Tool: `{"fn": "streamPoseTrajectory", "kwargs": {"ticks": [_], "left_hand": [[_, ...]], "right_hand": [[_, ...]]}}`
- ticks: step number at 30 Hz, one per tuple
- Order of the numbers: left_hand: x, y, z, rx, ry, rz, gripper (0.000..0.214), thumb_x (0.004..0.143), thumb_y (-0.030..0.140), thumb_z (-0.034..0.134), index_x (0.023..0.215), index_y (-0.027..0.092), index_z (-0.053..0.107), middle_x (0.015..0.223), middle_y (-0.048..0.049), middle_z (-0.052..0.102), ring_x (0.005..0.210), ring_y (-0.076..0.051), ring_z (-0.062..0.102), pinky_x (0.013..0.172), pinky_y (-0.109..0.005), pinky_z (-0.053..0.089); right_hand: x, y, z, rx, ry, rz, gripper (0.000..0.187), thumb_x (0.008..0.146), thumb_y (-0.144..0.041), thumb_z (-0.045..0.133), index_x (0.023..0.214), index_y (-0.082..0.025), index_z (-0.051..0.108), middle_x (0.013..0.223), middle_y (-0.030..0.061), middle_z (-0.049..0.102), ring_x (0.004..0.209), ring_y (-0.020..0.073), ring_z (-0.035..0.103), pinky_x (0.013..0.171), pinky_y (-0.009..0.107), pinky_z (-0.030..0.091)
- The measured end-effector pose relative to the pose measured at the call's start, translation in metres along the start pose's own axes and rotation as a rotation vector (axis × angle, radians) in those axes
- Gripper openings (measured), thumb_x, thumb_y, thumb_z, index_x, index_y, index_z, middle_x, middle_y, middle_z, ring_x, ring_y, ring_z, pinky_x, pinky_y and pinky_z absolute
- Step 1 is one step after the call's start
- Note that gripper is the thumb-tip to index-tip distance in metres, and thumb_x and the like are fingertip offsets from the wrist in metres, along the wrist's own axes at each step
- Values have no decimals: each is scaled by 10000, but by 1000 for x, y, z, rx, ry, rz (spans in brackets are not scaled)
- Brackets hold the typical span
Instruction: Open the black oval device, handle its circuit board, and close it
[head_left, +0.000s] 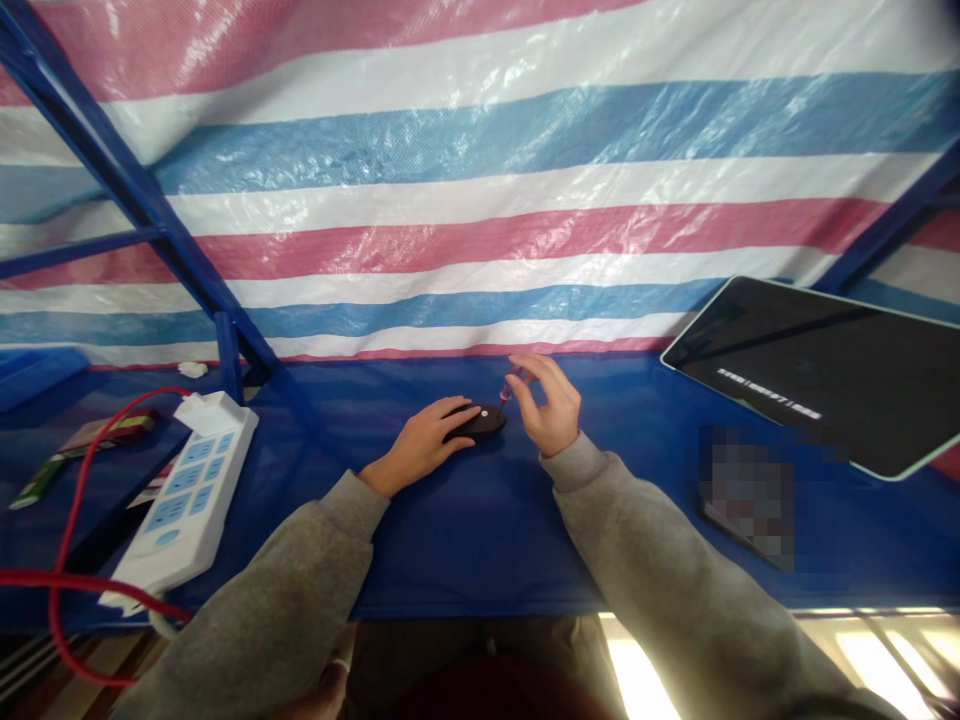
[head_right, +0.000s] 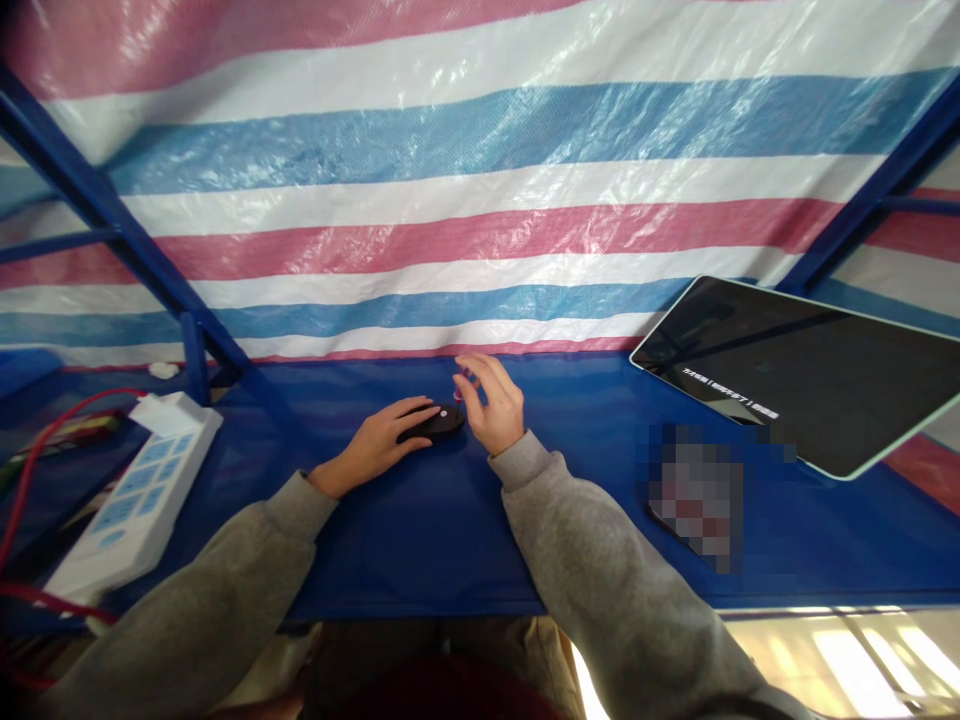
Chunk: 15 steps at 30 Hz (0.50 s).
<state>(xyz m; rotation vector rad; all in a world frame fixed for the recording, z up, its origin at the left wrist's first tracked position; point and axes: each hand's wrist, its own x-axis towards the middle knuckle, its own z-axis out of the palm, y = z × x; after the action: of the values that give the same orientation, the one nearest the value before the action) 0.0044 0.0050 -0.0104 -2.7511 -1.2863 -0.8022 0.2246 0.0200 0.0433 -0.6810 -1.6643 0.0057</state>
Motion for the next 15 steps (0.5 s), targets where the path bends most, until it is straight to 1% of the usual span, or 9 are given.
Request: {"fn": "streamPoseTrajectory", "kwargs": {"ticks": [2, 4, 6, 9, 13, 15], "left_hand": [[0, 0, 0, -2, -3, -6, 492, 900, 458, 545, 1357, 276, 508, 1381, -85, 526, 1250, -257, 522, 1062, -436, 437], [0, 1, 0, -5, -6, -11, 490, 901, 454, 546, 1354, 272, 512, 1379, -85, 529, 1254, -256, 518, 1066, -433, 433], [1, 2, -1, -8, -8, -13, 487, 900, 447, 550, 1351, 268, 517, 1374, -84, 534, 1256, -257, 515, 1068, -432, 430], [1, 3, -2, -12, -9, -16, 486, 898, 440, 556, 1346, 254, 525, 1371, -91, 537, 1255, -256, 516, 1070, -429, 429], [1, 3, -2, -27, -1, -17, 482, 897, 435, 560, 1346, 264, 523, 1369, -86, 539, 1252, -253, 519, 1069, -433, 430], [1, 3, -2, -34, 4, -18, 482, 892, 431, 570, 1344, 269, 525, 1366, -84, 542, 1248, -256, 523, 1065, -437, 434]], "right_hand": [[0, 0, 0, 1, -11, 1, 224, 900, -193, 546, 1095, -196, 656, 1063, 92, 688, 957, 198, 661, 866, 360, 564], [0, 0, 0, 4, -36, -19, 252, 911, -165, 516, 1119, -197, 654, 1094, 92, 688, 1037, 204, 645, 930, 375, 540], [0, 1, 0, 5, -34, -43, 278, 911, -143, 505, 1141, -197, 653, 1114, 92, 688, 1075, 204, 634, 965, 380, 524], [0, 2, 1, -5, 3, -54, 264, 892, -159, 550, 1123, -204, 669, 1081, 87, 695, 1027, 203, 650, 918, 363, 549], [-2, 2, 2, -2, -25, -42, 284, 908, -156, 514, 1153, -196, 651, 1085, 91, 694, 1031, 205, 649, 928, 370, 542], [-2, 1, 1, 1, -20, -19, 275, 909, -164, 517, 1152, -197, 643, 1054, 85, 698, 965, 193, 665, 893, 357, 555]]}}
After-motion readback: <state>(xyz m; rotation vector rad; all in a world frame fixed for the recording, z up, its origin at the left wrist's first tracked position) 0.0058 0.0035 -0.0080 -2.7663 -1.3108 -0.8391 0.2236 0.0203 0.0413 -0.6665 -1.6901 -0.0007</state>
